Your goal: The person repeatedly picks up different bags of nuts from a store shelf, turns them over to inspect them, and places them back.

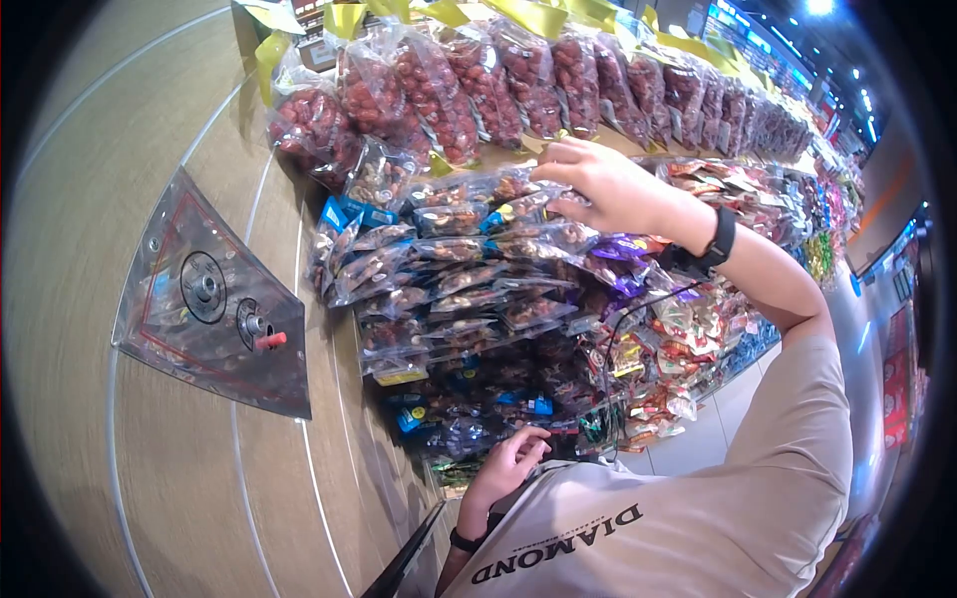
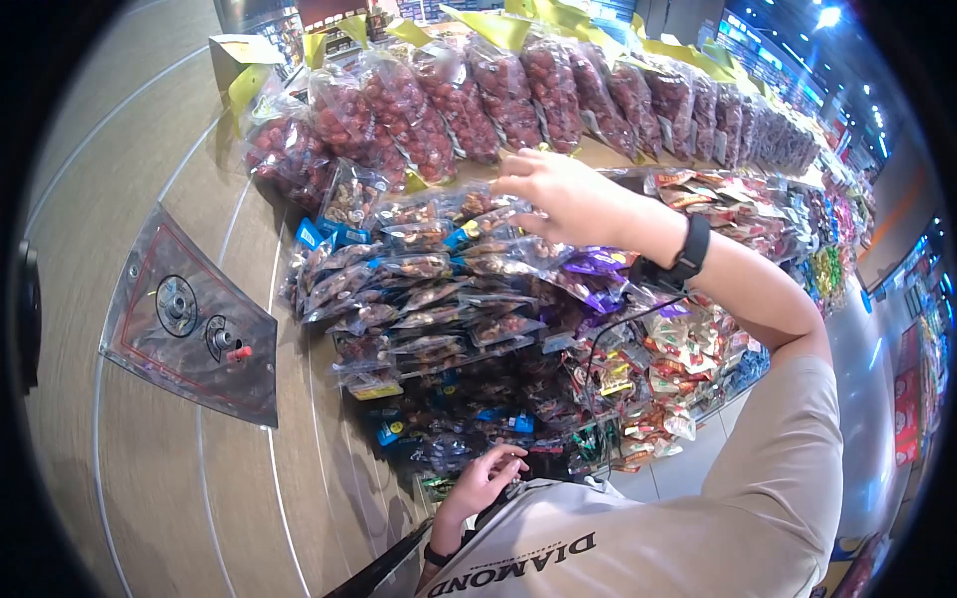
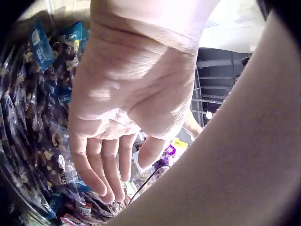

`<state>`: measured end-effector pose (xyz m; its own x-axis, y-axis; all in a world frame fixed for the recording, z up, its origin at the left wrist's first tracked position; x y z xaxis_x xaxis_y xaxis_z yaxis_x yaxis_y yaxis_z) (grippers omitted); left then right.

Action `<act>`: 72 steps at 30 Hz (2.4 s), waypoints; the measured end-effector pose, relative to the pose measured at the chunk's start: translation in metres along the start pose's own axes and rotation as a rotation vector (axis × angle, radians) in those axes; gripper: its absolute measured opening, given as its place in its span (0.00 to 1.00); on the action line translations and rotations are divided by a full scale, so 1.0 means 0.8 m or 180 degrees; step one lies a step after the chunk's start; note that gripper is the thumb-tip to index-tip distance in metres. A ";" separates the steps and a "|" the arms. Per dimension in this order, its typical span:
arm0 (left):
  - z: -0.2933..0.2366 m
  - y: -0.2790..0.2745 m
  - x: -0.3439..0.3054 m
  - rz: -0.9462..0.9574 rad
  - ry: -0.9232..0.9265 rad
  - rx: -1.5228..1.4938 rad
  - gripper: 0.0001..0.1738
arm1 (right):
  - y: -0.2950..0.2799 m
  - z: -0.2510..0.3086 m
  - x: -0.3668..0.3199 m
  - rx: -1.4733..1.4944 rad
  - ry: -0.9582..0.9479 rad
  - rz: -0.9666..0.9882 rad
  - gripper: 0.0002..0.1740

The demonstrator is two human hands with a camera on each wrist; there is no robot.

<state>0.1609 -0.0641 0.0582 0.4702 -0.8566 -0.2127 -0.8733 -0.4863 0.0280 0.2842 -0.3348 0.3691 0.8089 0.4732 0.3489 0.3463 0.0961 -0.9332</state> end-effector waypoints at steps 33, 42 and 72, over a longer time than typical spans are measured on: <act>-0.130 0.042 -0.067 -0.0033 0.0651 -0.0920 0.14 | 0.017 0.204 -0.178 0.4033 0.2272 0.1027 0.11; -0.124 0.021 -0.051 -0.0582 0.1034 -0.1655 0.10 | 0.020 0.195 -0.166 0.3445 0.1669 0.0991 0.21; -0.163 0.012 -0.105 -0.2619 0.1797 -0.0044 0.09 | 0.043 0.246 -0.179 0.5939 0.1883 -0.0779 0.22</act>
<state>0.1292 -0.0194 0.2033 0.9230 -0.2069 0.3244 -0.2486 -0.9642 0.0926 0.0869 -0.2272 0.2701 0.9962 0.0461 0.0738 -0.0695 0.9322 0.3553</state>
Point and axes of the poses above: each hand's wrist, its own x-axis towards the middle knuckle, its own y-axis out of the palm, z = x × y, the point moved 4 cm from there along x, towards the middle knuckle, and after that the axes turned 2 degrees about x, right-handed, at the moved point
